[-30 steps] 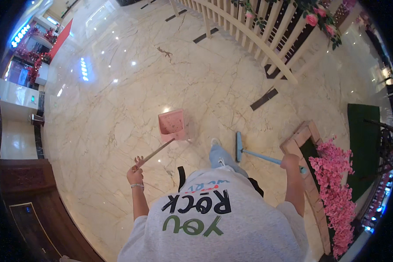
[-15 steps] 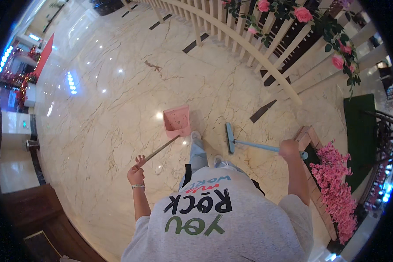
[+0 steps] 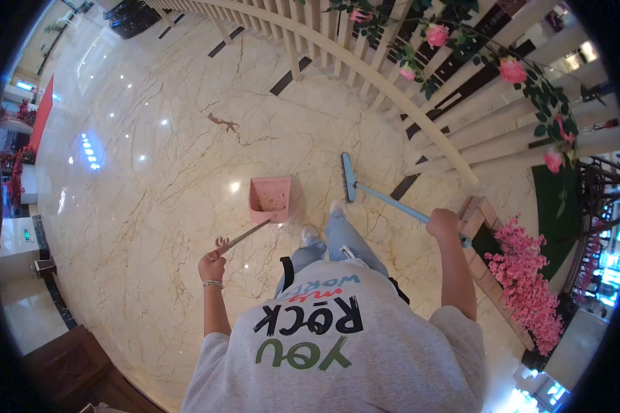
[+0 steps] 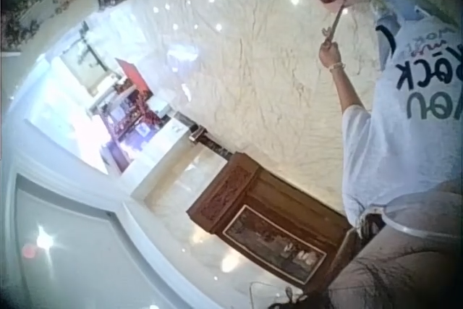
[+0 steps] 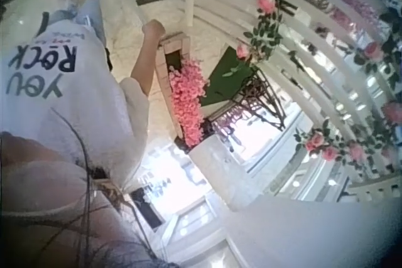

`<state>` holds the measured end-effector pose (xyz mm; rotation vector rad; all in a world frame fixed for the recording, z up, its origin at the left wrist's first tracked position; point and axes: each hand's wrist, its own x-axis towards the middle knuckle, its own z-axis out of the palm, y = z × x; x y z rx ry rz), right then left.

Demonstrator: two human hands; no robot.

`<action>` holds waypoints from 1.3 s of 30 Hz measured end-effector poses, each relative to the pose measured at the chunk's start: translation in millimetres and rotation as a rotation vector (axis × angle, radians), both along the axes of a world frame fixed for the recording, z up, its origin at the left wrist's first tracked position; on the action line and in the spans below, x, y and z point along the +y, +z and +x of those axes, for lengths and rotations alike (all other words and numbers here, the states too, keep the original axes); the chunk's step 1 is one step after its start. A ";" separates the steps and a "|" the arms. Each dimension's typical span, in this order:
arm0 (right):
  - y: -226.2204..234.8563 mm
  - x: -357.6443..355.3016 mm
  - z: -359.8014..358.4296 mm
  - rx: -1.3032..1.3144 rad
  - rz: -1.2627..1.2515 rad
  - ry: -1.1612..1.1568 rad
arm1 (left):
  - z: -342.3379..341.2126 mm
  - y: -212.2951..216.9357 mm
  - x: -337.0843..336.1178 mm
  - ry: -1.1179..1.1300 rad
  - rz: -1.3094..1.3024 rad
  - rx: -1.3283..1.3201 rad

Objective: Sweeping the floor with a broom and dustpan in a large lobby area.

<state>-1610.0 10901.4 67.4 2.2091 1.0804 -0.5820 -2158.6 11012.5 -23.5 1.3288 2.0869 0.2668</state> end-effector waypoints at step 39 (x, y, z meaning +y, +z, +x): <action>-174.4 141.9 40.3 0.829 -0.039 -1.200 | 142.0 -20.0 155.6 -0.216 -0.196 0.257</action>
